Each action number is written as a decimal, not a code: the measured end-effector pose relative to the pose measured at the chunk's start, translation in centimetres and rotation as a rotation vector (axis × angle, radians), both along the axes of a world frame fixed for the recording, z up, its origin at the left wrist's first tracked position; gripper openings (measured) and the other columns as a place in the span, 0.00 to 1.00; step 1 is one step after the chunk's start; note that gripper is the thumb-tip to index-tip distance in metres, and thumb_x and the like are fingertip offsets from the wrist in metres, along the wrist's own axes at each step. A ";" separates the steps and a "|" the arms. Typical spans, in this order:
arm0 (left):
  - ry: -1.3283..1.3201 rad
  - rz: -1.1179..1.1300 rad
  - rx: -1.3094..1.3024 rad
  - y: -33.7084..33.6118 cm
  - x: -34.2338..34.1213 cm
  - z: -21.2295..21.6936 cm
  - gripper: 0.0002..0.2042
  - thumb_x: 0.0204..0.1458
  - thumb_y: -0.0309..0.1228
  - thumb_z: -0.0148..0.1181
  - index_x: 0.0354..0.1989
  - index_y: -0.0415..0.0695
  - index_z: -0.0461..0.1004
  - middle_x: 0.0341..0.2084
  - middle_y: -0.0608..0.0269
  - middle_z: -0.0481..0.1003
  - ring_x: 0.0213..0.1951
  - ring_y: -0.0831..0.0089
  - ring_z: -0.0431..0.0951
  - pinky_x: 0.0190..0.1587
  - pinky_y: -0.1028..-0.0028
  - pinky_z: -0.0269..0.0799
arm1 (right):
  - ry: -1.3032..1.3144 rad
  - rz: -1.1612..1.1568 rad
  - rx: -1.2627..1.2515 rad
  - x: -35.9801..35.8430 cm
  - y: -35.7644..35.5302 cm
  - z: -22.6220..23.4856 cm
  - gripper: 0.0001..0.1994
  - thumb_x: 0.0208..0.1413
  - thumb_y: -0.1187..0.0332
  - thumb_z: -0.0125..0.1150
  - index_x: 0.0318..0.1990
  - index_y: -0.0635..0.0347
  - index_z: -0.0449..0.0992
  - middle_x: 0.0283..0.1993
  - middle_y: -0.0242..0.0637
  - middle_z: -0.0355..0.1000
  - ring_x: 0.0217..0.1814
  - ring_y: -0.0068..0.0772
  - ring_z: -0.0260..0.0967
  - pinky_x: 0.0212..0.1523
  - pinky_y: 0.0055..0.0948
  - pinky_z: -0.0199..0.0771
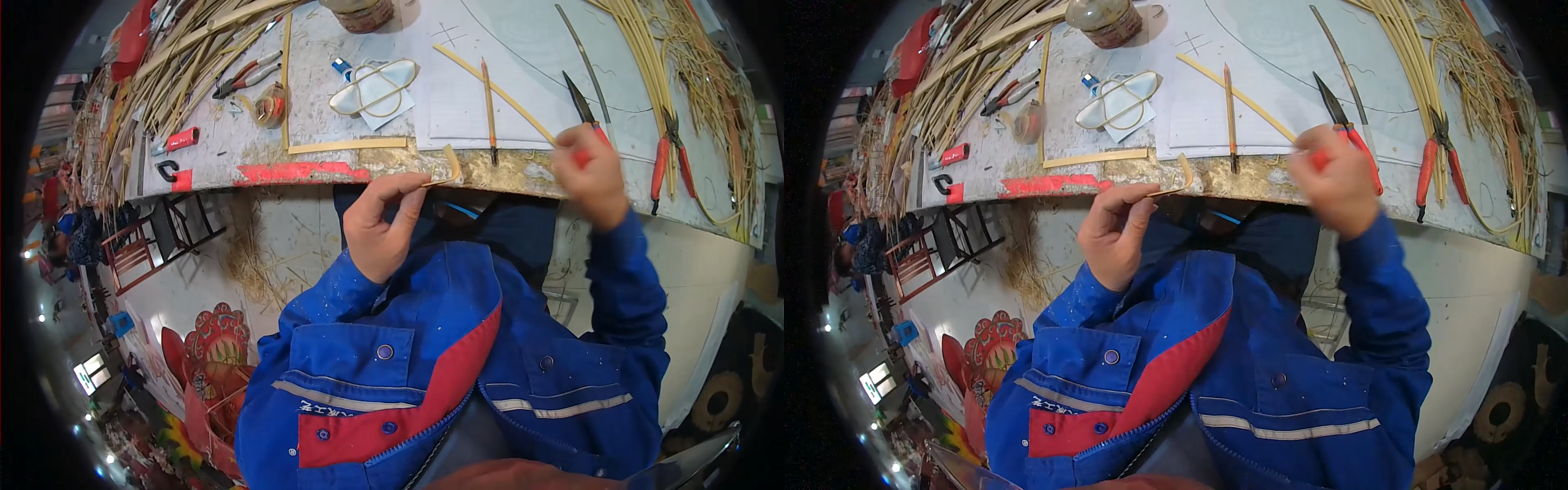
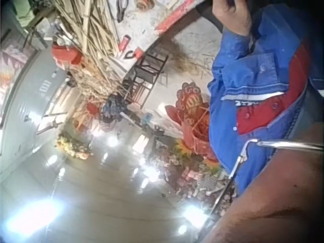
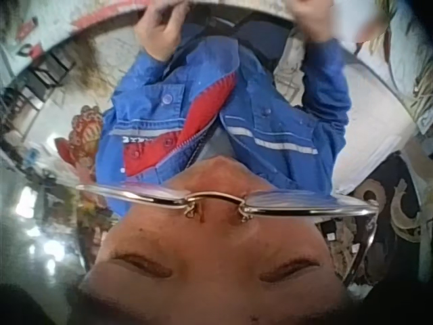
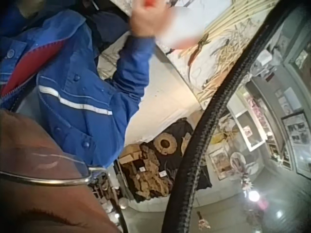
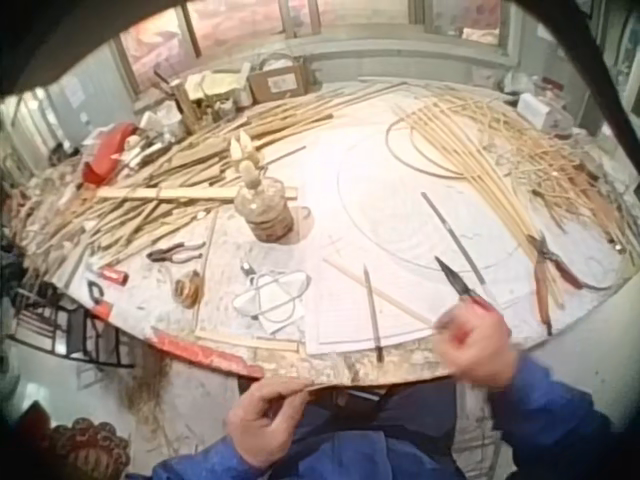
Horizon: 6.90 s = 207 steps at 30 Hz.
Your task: Assembling a bamboo or reed-based craft by measuring, cutting, and joining strips.
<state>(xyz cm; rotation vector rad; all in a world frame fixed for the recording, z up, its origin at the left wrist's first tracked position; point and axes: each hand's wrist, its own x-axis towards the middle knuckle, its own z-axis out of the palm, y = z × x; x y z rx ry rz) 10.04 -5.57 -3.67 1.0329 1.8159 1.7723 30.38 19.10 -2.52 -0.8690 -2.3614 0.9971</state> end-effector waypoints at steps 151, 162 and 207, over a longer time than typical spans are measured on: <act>0.779 -0.352 -0.102 7.2 1.4 -1.4 0.09 0.48 0.26 0.74 0.27 0.43 0.75 0.24 0.58 0.71 0.33 0.55 0.76 0.58 0.53 0.72 | -0.221 0.096 0.142 2.4 -6.8 -0.2 0.17 0.61 0.68 0.66 0.57 0.53 0.81 0.32 0.41 0.76 0.33 0.47 0.76 0.34 0.41 0.77; 0.815 -0.156 -0.042 7.5 2.5 -2.6 0.12 0.47 0.26 0.74 0.23 0.45 0.72 0.20 0.61 0.67 0.29 0.58 0.73 0.59 0.52 0.72 | -0.184 0.015 0.100 1.7 -7.7 0.0 0.16 0.61 0.68 0.65 0.57 0.54 0.82 0.33 0.43 0.76 0.34 0.48 0.77 0.35 0.42 0.77; 0.803 -0.527 -0.030 8.2 -1.8 -1.2 0.37 0.41 0.37 0.81 0.61 0.38 0.73 0.52 0.51 0.80 0.55 0.53 0.79 0.58 0.61 0.77 | -0.047 0.335 0.124 2.3 -5.0 -0.9 0.21 0.54 0.73 0.69 0.58 0.53 0.80 0.33 0.40 0.74 0.33 0.45 0.77 0.34 0.39 0.78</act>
